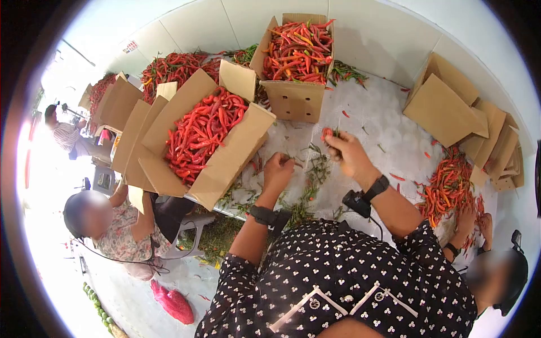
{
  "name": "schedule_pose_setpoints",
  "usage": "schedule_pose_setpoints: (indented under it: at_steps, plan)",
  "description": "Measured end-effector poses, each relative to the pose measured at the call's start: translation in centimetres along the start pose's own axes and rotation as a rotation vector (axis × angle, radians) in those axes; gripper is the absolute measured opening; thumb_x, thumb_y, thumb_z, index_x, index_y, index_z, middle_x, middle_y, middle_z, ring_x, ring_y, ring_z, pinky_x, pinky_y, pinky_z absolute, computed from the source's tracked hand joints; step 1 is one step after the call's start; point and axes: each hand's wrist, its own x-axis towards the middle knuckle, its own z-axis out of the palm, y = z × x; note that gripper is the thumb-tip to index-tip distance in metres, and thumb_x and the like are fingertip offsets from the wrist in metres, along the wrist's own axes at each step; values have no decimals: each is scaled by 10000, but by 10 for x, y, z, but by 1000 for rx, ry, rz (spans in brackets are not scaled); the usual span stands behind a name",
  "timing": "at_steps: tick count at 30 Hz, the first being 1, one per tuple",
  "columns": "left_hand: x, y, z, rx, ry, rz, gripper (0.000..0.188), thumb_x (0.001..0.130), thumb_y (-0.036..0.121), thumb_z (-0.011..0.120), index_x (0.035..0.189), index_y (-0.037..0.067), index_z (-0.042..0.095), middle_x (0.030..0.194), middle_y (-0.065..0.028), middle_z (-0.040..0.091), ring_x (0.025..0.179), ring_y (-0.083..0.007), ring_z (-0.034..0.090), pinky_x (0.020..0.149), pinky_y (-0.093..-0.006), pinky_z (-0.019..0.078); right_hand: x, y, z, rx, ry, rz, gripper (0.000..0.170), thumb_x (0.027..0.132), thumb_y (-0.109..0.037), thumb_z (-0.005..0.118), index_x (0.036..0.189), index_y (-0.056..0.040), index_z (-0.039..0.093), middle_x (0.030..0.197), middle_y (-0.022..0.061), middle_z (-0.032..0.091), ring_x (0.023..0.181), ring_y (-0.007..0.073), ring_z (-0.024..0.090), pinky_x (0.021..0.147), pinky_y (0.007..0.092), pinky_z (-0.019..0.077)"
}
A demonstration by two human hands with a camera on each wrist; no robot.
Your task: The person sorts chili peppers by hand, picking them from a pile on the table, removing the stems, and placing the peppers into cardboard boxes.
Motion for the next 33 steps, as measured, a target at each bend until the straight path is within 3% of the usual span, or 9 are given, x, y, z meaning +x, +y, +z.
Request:
schedule_pose_setpoints:
  at_steps: [7, 11, 13, 14, 19, 22, 24, 28, 33]
  plan:
    - [-6, -24, 8, -63, -121, 62, 157, 775, 129, 551, 831, -18, 549, 672, -62, 591, 583, -105, 551, 525, -235, 437, 62, -125, 42, -268, -48, -398, 157, 784, -189, 603, 857, -57, 557, 714, -23, 513, 541, 46, 386, 452, 187, 285]
    - [-10, -11, 7, -70, -219, -16, 138, 794, 120, 532, 817, -11, 568, 651, -47, 582, 593, -97, 551, 537, -236, 439, 104, -168, 60, -297, -143, -383, 200, 838, -214, 545, 904, -25, 535, 720, 10, 529, 573, 65, 447, 471, 203, 331]
    - [-11, -10, 6, -145, -221, -20, 182, 767, 169, 566, 792, -10, 584, 631, -75, 600, 547, -110, 556, 510, -246, 429, 107, -171, 65, -22, -123, -273, 252, 864, -269, 496, 913, -24, 531, 805, 61, 573, 682, 126, 538, 542, 242, 400]
    - [-11, -11, 4, -149, -222, -25, 182, 767, 169, 566, 792, -10, 584, 631, -75, 600, 547, -110, 556, 510, -246, 429, 103, -168, 61, 66, -179, -192, 203, 862, -283, 500, 885, -83, 527, 791, 64, 576, 751, 178, 576, 603, 301, 428]
    - [-8, 2, -6, -229, -216, -79, 221, 783, 208, 581, 733, -6, 560, 591, -32, 544, 504, -87, 477, 474, -236, 383, 52, -131, 52, 258, -212, -82, 191, 874, -245, 475, 919, -66, 526, 832, 84, 571, 808, 193, 558, 612, 308, 431]
    - [-7, 22, -8, -311, -228, -87, 202, 806, 208, 569, 725, 25, 543, 564, 4, 490, 472, -70, 414, 432, -225, 326, 23, -95, 39, 112, -347, -93, 234, 849, -266, 517, 933, -48, 537, 785, 47, 560, 756, 170, 550, 620, 292, 424]
    - [-9, 35, -12, -400, -247, -65, 185, 825, 204, 557, 722, 54, 523, 538, 20, 452, 444, -57, 371, 398, -213, 279, 2, -69, 33, -566, -158, -59, 288, 797, -262, 577, 935, -9, 565, 773, 21, 565, 721, 119, 524, 622, 266, 421]
    - [-13, 45, -6, -526, -283, -57, 181, 828, 202, 558, 720, 63, 517, 527, 27, 435, 445, -55, 367, 406, -207, 276, -9, -14, 24, -738, -246, -153, 216, 776, -175, 590, 882, 13, 576, 744, -5, 553, 660, 65, 485, 575, 213, 395]
    - [-20, 49, -2, -547, -273, -34, 207, 835, 217, 553, 698, 76, 490, 524, 29, 432, 439, -52, 363, 406, -203, 273, -14, 7, 28, -697, -248, 39, 184, 768, -153, 597, 856, 9, 587, 690, -8, 546, 598, 57, 468, 528, 210, 378]
